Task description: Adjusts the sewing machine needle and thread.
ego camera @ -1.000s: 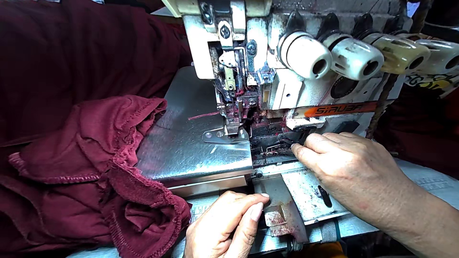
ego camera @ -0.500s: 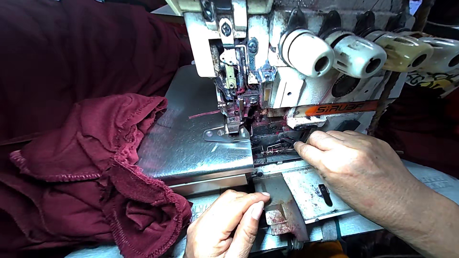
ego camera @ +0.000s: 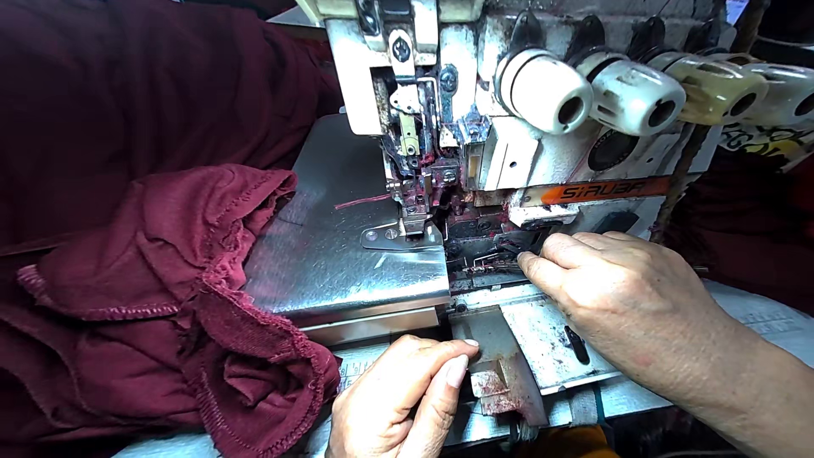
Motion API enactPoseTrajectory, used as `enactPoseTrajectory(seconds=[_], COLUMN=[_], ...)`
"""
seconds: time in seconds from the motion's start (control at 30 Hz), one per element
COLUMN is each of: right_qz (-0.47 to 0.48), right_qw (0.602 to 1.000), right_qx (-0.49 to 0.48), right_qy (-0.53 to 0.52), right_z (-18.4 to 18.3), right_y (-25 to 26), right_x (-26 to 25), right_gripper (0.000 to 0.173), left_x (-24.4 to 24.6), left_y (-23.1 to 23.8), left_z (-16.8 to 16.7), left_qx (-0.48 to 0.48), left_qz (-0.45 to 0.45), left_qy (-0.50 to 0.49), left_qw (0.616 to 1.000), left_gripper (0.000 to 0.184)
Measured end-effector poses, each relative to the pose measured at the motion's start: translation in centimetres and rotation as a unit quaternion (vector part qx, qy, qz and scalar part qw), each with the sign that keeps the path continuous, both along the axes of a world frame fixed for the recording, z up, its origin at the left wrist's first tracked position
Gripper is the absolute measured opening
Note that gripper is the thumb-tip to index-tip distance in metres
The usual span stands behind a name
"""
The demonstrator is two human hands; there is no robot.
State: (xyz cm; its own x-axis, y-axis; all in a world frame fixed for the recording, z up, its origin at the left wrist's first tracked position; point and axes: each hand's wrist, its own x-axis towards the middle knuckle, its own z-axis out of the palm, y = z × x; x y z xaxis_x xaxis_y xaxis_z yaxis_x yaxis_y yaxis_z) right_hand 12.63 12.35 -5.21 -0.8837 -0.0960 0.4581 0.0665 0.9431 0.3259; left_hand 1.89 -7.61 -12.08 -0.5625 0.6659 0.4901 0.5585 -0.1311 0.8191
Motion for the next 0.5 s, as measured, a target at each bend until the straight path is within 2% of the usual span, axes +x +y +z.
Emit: enactPoseTrajectory(seconds=[0.5], right_qz=[0.0], right_qw=[1.0], right_qx=[-0.007], right_qy=[-0.004], right_z=[-0.02], right_y=[-0.12], right_x=[-0.23], right_gripper=[0.021], left_x=[0.02], left_y=[0.01], left_z=[-0.01], left_qx=[0.002], left_qz=[-0.001], left_qy=[-0.001], left_qw=[1.0], left_gripper=[0.024])
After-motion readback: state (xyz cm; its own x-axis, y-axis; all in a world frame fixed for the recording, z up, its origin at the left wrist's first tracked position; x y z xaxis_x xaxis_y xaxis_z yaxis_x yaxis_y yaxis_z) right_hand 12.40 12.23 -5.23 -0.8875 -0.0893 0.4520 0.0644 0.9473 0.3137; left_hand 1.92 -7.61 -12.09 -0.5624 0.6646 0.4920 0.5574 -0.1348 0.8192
